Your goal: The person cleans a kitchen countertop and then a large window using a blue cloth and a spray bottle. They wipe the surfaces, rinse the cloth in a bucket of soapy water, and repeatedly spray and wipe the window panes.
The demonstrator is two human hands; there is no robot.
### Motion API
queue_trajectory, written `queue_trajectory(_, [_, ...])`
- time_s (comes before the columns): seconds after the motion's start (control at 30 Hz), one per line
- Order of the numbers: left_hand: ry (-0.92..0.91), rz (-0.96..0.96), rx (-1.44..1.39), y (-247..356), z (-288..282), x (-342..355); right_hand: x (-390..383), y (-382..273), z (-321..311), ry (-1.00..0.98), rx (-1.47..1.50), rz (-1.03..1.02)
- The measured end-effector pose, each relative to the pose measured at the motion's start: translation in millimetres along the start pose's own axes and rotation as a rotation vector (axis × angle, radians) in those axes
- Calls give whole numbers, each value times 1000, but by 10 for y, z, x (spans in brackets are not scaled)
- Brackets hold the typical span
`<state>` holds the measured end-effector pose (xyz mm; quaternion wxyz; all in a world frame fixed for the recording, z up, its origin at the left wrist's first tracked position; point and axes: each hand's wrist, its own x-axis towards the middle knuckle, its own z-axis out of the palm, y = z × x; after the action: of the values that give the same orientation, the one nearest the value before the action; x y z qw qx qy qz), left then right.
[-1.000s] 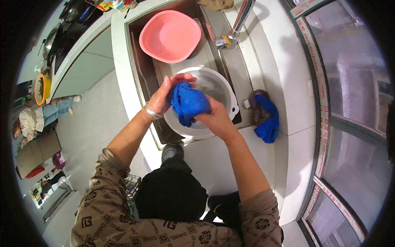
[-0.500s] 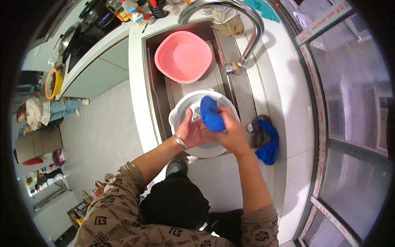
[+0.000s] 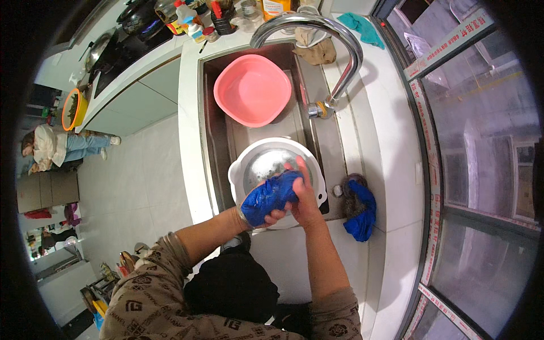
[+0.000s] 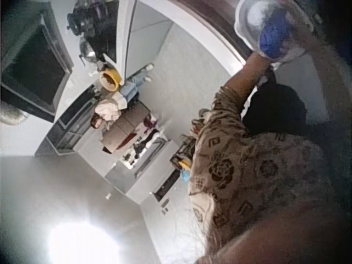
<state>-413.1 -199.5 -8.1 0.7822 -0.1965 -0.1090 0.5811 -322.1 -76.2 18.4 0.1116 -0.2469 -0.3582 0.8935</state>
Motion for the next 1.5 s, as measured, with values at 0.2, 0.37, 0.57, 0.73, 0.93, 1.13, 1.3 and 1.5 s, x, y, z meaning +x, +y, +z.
queue_trajectory(0.2, [487, 57, 533, 68, 47, -43, 147, -155, 152, 144, -346, 16])
queue_trajectory(0.37, [1061, 406, 1376, 101, -257, 6, 321, 144, 174, 385, -821, -320])
queue_trajectory(0.57, [1252, 320, 2286, 94, 185, 249, 317, 175, 5, 419, -611, -78])
queue_trajectory(0.73, [1223, 86, 2498, -17, 631, 335, 239, 36, -4, 326, -280, 182])
queue_trajectory(0.93, [833, 556, 2375, -1, 313, 181, 97, -85, -7, 464, -525, -181])
queue_trajectory(1.13, [554, 229, 426, -33, 439, 75, -106, -476, 140, 21, -1074, -411])
queue_trajectory(1.3, [727, 655, 279, -20, 349, 437, -118, -164, 303, 323, -670, -407])
queue_trajectory(1.5, [884, 1354, 1761, -226, 367, 544, -18, 167, 260, 543, 591, 9])
